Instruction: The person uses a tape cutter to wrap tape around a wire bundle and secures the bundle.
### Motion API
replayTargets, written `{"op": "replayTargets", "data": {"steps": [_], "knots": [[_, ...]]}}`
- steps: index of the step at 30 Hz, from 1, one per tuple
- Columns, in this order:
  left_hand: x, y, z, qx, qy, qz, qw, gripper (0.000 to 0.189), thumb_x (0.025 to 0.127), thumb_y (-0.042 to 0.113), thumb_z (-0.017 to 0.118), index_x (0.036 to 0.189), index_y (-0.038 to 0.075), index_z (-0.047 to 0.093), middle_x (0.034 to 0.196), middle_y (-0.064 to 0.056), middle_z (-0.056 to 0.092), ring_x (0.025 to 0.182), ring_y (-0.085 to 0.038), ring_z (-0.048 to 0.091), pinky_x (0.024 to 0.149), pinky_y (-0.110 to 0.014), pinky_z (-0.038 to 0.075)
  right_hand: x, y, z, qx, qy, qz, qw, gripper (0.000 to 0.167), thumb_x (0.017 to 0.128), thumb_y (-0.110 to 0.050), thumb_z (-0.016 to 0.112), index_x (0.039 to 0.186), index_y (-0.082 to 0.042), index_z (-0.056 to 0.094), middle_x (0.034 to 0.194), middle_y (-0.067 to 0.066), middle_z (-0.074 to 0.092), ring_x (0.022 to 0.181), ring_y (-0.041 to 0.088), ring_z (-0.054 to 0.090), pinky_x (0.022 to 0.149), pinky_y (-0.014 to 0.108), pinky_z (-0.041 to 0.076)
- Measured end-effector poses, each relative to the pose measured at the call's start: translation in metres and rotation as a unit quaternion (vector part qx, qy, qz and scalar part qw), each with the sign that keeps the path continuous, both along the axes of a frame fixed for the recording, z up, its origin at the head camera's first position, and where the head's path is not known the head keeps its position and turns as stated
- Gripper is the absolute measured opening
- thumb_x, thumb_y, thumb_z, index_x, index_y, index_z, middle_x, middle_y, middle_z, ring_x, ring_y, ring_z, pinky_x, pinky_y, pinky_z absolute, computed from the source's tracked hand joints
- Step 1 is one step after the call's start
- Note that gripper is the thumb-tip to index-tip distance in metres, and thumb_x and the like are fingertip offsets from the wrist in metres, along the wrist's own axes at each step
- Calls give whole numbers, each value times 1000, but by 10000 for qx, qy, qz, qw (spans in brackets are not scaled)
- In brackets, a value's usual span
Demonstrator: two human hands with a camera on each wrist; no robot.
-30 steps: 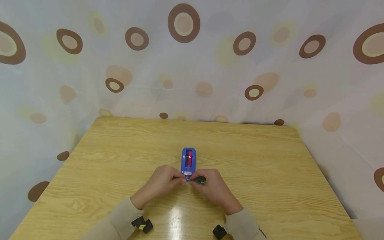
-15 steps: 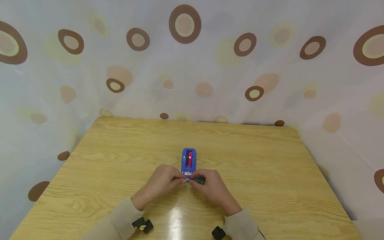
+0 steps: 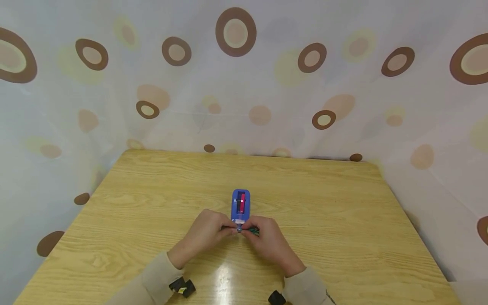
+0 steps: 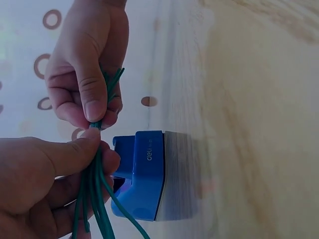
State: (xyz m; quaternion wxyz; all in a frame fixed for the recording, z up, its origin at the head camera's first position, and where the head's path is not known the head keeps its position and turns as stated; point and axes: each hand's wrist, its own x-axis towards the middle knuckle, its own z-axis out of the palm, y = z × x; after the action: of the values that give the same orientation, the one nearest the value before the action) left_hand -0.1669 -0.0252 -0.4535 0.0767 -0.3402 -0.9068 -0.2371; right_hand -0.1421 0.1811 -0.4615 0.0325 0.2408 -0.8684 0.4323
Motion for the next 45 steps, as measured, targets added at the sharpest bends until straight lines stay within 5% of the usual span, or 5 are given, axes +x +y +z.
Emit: {"op": "replayTargets", "data": {"steps": [8, 16, 29, 39, 45], "knots": [[-1, -4, 2, 76, -432, -135, 9989, 15, 92, 31, 71, 88, 20, 81, 79, 14, 72, 66, 8, 57, 64, -18, 48, 0, 1, -3, 45, 726, 227, 9971, 15, 83, 4, 76, 87, -10, 73, 90, -5, 70, 85, 10, 65, 76, 31, 55], [-2, -6, 4, -86, -874, -192, 9960, 21, 97, 30, 64, 84, 18, 76, 65, 15, 60, 55, 3, 47, 57, -20, 40, -1, 1, -5, 108, 1287, 306, 9911, 19, 78, 7, 79, 85, -9, 74, 89, -8, 70, 86, 9, 64, 77, 33, 54], [-3, -5, 1, 586, -1438, -32, 9879, 16, 94, 24, 69, 85, 18, 81, 68, 17, 64, 59, 3, 51, 56, -20, 43, -3, 3, -9, 12, 1557, 365, 9871, 23, 73, 11, 81, 83, -9, 75, 90, -7, 71, 85, 10, 66, 76, 32, 55], [-4, -3, -1, 511, -540, -134, 9971, 13, 91, 28, 73, 85, 20, 82, 79, 12, 73, 65, 9, 56, 60, -14, 45, 0, 4, -1, -221, 34, 26, 9997, 15, 86, -8, 77, 99, -15, 74, 98, -9, 71, 91, 9, 67, 79, 28, 55], [-2, -3, 3, 366, -138, -139, 9991, 11, 89, 31, 74, 86, 23, 82, 80, 14, 73, 70, 6, 60, 75, -31, 46, -1, 5, 0, -160, -90, 6, 9998, 11, 87, -9, 76, 96, -15, 76, 97, -8, 72, 89, 9, 68, 78, 28, 55]]}}
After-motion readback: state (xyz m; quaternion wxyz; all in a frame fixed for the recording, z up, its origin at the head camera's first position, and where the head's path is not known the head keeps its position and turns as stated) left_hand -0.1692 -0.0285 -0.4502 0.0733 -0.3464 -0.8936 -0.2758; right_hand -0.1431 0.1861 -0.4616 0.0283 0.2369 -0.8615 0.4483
